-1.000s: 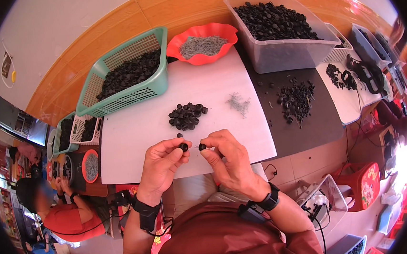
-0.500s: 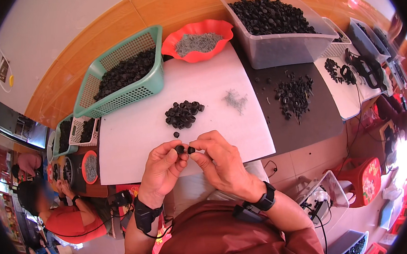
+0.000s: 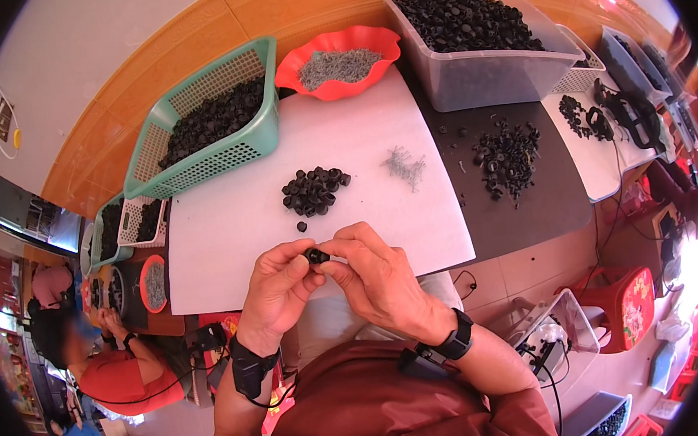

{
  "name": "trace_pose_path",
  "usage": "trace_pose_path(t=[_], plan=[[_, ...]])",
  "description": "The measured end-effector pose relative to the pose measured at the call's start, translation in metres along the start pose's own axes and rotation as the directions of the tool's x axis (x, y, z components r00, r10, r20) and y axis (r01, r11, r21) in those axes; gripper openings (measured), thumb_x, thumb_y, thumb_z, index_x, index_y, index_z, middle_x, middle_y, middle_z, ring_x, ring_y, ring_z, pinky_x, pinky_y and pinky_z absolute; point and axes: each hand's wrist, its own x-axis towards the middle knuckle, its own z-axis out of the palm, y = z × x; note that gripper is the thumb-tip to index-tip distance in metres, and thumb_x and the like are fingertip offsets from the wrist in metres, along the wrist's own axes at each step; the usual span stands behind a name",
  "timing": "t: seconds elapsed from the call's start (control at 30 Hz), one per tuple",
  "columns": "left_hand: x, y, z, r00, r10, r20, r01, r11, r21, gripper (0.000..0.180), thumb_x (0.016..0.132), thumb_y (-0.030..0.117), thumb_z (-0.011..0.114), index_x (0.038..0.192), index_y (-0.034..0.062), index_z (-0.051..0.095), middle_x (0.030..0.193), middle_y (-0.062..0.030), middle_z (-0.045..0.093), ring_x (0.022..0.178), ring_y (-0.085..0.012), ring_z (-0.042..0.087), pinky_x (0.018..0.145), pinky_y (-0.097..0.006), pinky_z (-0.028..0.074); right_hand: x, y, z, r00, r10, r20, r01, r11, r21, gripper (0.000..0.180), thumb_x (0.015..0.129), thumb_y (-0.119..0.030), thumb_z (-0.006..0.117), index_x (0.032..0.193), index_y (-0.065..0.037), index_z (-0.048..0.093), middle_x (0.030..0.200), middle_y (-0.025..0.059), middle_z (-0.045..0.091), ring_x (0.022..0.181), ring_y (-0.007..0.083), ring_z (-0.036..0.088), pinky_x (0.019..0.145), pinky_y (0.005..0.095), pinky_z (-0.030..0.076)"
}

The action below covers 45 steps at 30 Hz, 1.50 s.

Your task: Assembling small black plastic components by hand.

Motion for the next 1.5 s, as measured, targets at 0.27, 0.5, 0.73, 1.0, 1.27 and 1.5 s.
trace_pose_path(t=[0.27,0.5,0.73,1.0,1.27,1.5], plan=[[0.000,-0.001,0.002,1.000,0.001,0.011,-0.001,1.000,0.001,0.028,0.097,0.005,0.068,0.125,0.0003,0.067,0.112,-0.0123,0.073,0.094,-0.0177,0.071,0.088,-0.033,0.060,-0.001,0.001,0.001,1.000,0.023,0.007,-0.023,1.000,0.005,0.023,0.093,-0.002,0.069,0.115,-0.004,0.064,0.101,0.0140,0.064,0.073,0.0322,0.068,0.059,0.0384,0.055],[0.000,-0.002,0.002,1.000,0.011,0.010,-0.011,1.000,0.024,0.028,0.097,0.004,0.067,0.125,-0.0004,0.067,0.115,-0.0137,0.072,0.099,-0.0185,0.071,0.089,-0.033,0.060,-0.002,0.001,0.000,1.000,0.025,0.019,-0.024,0.999,-0.029,0.023,0.092,-0.002,0.070,0.114,-0.004,0.065,0.101,0.0142,0.064,0.073,0.0327,0.068,0.059,0.0382,0.055],[0.000,-0.004,0.004,1.000,0.023,0.000,-0.023,0.999,0.041,0.029,0.098,0.005,0.067,0.126,-0.0004,0.067,0.117,-0.0131,0.072,0.102,-0.0183,0.070,0.090,-0.033,0.059,-0.004,0.006,0.002,1.000,-0.018,-0.017,0.017,0.999,-0.044,0.025,0.089,-0.001,0.073,0.113,-0.004,0.066,0.099,0.0126,0.064,0.070,0.0294,0.067,0.059,0.0362,0.055],[0.000,-0.005,0.008,0.999,0.037,-0.010,-0.037,0.998,0.050,0.026,0.098,0.005,0.067,0.124,-0.0005,0.067,0.115,-0.0116,0.072,0.100,-0.0174,0.070,0.089,-0.032,0.059,-0.005,0.008,0.003,0.998,-0.038,-0.043,0.037,0.999,-0.038,0.028,0.086,0.002,0.075,0.113,-0.004,0.068,0.098,0.0117,0.065,0.071,0.0262,0.068,0.059,0.0340,0.056],[0.000,-0.007,0.006,0.999,0.044,-0.017,-0.043,0.998,0.051,0.024,0.098,0.006,0.068,0.121,-0.0008,0.068,0.113,-0.0114,0.072,0.099,-0.0172,0.070,0.087,-0.032,0.060,-0.007,0.011,0.005,0.995,-0.079,-0.059,0.076,0.996,-0.053,0.032,0.084,0.003,0.077,0.114,-0.004,0.069,0.098,0.0121,0.065,0.072,0.0252,0.070,0.058,0.0327,0.057],[-0.001,-0.007,0.008,0.999,0.044,-0.020,-0.043,0.997,0.069,0.025,0.098,0.006,0.068,0.121,-0.0013,0.069,0.112,-0.0124,0.072,0.097,-0.0179,0.071,0.087,-0.033,0.060,-0.005,0.011,0.003,0.992,-0.116,-0.049,0.112,0.991,-0.079,0.033,0.083,0.004,0.077,0.114,-0.003,0.069,0.099,0.0120,0.065,0.070,0.0249,0.070,0.057,0.0327,0.057]])
